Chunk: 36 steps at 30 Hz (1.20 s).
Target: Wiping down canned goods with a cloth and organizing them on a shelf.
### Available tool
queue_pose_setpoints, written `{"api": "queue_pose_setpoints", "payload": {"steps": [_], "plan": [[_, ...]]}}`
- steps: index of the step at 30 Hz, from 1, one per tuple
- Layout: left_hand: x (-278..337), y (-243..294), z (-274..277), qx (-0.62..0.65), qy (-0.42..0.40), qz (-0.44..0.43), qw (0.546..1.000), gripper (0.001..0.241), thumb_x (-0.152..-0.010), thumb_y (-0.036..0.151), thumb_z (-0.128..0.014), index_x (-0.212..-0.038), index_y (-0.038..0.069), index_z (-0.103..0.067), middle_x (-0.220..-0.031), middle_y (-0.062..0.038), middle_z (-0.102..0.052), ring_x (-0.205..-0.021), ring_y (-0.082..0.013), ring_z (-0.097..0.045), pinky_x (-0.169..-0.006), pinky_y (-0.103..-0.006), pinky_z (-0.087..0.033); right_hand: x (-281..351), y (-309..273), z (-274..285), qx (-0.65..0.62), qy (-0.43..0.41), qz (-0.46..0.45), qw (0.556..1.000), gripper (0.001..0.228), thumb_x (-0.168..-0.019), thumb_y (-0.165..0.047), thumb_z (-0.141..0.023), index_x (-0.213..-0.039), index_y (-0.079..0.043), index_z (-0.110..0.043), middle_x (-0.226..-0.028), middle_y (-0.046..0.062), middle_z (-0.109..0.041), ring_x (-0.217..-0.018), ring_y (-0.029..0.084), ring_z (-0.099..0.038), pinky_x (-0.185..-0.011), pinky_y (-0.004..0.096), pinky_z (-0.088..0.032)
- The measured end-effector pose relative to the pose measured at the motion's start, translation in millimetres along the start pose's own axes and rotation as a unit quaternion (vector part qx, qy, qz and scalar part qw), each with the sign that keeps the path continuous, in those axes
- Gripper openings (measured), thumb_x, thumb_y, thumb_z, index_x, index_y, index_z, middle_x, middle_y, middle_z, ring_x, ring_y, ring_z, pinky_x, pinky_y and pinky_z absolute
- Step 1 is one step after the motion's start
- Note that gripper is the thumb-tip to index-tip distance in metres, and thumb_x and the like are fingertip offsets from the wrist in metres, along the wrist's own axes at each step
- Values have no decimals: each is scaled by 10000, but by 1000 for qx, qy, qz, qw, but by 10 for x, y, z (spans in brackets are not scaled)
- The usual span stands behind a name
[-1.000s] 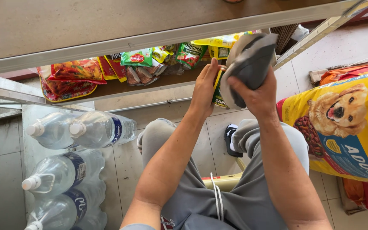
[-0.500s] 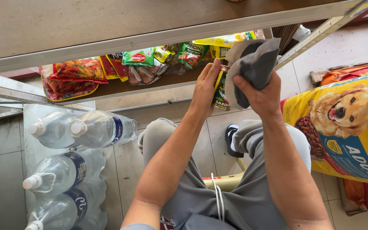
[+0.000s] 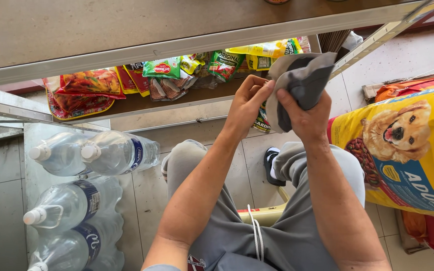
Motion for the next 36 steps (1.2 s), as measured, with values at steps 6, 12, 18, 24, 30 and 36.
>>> {"api": "queue_pose_setpoints", "payload": {"steps": [6,12,18,24,30,36], "plan": [[-4,-2,44,-30,5,-11,999,230,-974,330,-736,-1069,133,-665,-889,-78,-691,-776,-116,-638,-657,-249,-528,-7,71,-19,-6,-149,-10,989,1055,-503,-221,-1063,-1330,-64,-428,-1183,206,-598,-1136,334,-542,-1024,517,-402],[-24,-59,15,-22,9,-14,1000,273,-953,334,-764,-1093,137,-637,-889,-67,-674,-761,-108,-640,-631,-214,-517,50,-43,-64,66,-66,-30,995,679,-628,-271,-1042,-1087,-92,-575,-907,147,-667,-875,289,-665,-795,429,-475],[-35,-114,8,86,29,53,994,357,-910,327,-814,-1099,78,-641,-913,-125,-685,-738,-185,-699,-623,-305,-597,-52,92,-3,-88,82,-56,991,198,-918,-153,-893,-910,-120,-698,-736,11,-662,-658,93,-631,-635,255,-551],[-166,112,203,238,38,114,964,700,-912,610,-677,-1150,-44,-602,-970,-242,-679,-815,-341,-729,-626,-491,-652,-194,-179,127,-413,114,-262,865,315,-919,-405,-702,-944,-112,-591,-772,126,-747,-623,259,-759,-573,415,-675],[-200,106,197,165,19,101,981,679,-965,655,-524,-1071,-16,-543,-817,-246,-693,-669,-357,-749,-503,-501,-650,-120,265,180,-341,42,-287,894,294,-942,-211,-737,-1150,-61,-595,-947,109,-741,-845,258,-792,-751,399,-685],[-57,78,41,-41,51,45,997,532,-1022,613,-492,-1050,104,-647,-924,-101,-668,-877,-232,-677,-825,-411,-567,-43,59,45,-153,-170,-127,965,955,-713,-126,-924,-1490,-151,-370,-1319,98,-559,-1193,203,-535,-1039,404,-463]]}}
Point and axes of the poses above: each hand's wrist, its own x-axis away from the middle knuckle, its own z-axis out of the back of the hand, y = z × x, the point moved 1 cm from there along -x, towards the middle knuckle
